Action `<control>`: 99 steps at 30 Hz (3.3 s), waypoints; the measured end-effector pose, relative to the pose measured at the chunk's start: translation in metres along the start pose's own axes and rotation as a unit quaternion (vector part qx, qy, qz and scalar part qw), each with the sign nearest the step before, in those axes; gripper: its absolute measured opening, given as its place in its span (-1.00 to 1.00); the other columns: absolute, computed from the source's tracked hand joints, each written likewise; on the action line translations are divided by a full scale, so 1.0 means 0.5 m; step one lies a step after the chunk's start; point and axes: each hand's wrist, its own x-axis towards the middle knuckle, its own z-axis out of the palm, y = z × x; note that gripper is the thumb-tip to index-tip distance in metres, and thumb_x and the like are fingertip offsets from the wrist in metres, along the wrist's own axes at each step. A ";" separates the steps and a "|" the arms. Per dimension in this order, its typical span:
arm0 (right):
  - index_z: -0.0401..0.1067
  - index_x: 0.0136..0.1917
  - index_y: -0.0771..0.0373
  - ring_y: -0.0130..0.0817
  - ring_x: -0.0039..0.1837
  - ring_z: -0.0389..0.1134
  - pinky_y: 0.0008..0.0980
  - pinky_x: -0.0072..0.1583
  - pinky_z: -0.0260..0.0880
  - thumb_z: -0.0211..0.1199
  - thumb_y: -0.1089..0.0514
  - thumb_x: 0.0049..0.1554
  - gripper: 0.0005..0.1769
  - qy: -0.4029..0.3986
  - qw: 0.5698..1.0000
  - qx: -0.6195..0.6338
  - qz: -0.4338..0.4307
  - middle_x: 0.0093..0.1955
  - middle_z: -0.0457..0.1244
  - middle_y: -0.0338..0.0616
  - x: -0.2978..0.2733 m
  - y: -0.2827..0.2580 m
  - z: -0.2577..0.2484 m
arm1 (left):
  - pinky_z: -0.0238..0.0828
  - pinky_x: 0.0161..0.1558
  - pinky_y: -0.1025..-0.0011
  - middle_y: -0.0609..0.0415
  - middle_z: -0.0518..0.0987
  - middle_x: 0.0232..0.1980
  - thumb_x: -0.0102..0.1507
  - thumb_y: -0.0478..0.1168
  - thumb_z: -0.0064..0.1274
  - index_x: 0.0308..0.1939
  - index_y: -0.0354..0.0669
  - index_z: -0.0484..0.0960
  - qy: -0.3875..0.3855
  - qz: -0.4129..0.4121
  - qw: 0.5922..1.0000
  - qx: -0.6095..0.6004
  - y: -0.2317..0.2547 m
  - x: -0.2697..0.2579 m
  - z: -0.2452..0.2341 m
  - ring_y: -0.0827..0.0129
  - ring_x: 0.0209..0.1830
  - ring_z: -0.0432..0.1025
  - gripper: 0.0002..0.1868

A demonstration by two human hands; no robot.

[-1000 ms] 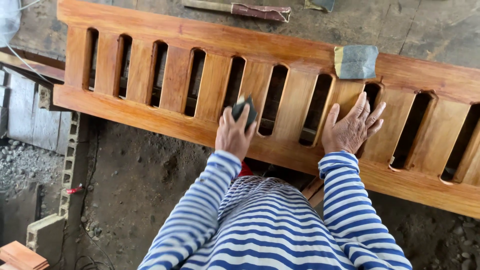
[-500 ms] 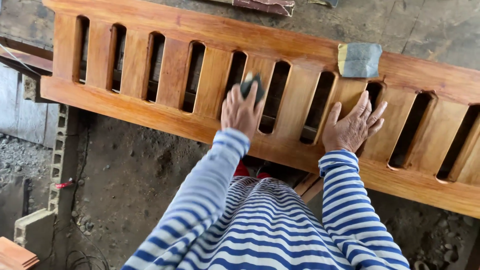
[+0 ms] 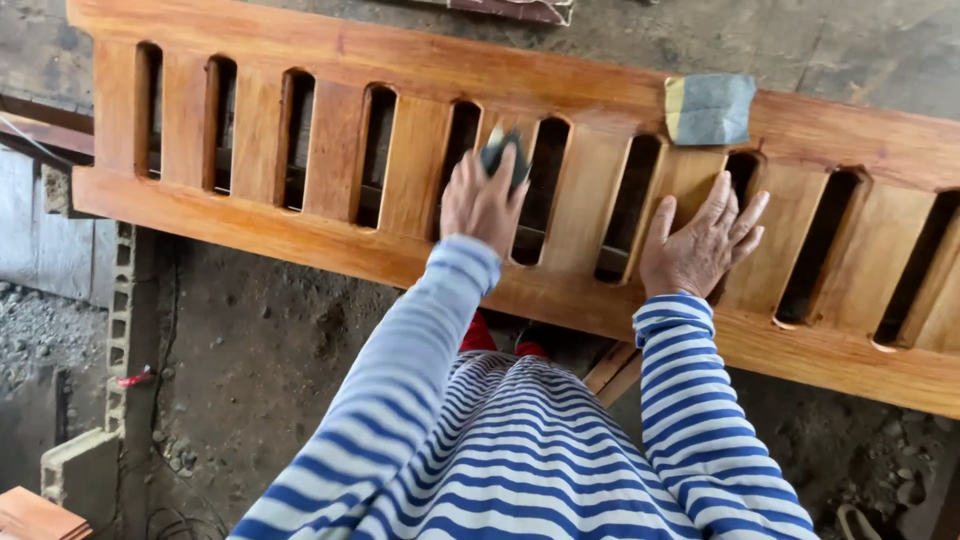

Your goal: The person sands a long wooden board with multiple rectangular cutouts using a sanding block. They work systematically along the length of the board, smoothing the flat surfaces and the edges of the cutouts. The person switches between two different sanding blocks during the process.

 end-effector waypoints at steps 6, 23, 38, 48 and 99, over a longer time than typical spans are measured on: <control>0.04 0.58 0.25 0.16 0.59 -0.22 0.16 0.42 -0.23 0.24 -0.12 0.23 -0.19 0.030 0.999 0.002 -0.017 0.41 0.15 0.09 0.007 0.018 0.022 | 0.45 -0.36 0.20 -0.08 0.36 -0.13 0.32 0.16 0.01 0.26 0.03 0.58 -0.019 0.039 0.998 0.041 -0.029 -0.179 -0.016 0.06 -0.26 0.41 -0.48; 0.08 0.54 0.37 0.21 0.58 -0.28 0.40 0.43 -0.29 0.19 0.02 0.28 -0.30 0.008 0.998 0.068 0.017 0.46 0.18 0.27 0.005 -0.027 -0.030 | 0.53 -0.37 0.07 -0.21 0.36 -0.03 0.32 0.07 0.08 0.33 0.01 0.48 -0.081 -0.018 0.996 -0.044 -0.036 -0.170 -0.034 -0.02 -0.20 0.41 -0.46; 0.08 0.54 0.40 0.21 0.58 -0.28 0.37 0.44 -0.32 0.16 0.00 0.29 -0.30 0.002 0.997 0.072 0.013 0.46 0.18 0.30 0.000 -0.031 -0.034 | 0.39 0.02 -0.04 -0.26 0.36 0.25 0.35 0.11 0.02 0.41 0.17 0.40 -0.038 -0.028 0.999 0.003 -0.027 -0.119 0.003 -0.10 0.15 0.34 -0.44; 0.10 0.53 0.43 0.18 0.58 -0.31 0.35 0.45 -0.35 0.14 0.01 0.27 -0.30 -0.005 0.996 0.081 0.025 0.49 0.16 0.26 0.002 -0.037 -0.040 | 0.28 0.21 -0.02 -0.39 0.25 0.40 0.42 0.17 -0.18 0.47 0.09 0.27 -0.080 -0.056 0.995 0.032 -0.020 0.095 0.082 -0.14 0.33 0.24 -0.41; 0.09 0.54 0.39 0.19 0.58 -0.28 0.34 0.45 -0.33 0.18 0.01 0.29 -0.31 0.008 0.997 0.072 0.010 0.43 0.20 0.31 0.002 -0.023 -0.027 | 0.31 0.17 -0.19 -0.28 0.33 0.36 0.38 0.11 0.02 0.44 0.26 0.33 -0.055 -0.011 0.998 0.037 -0.075 0.030 0.066 -0.11 0.31 0.29 -0.44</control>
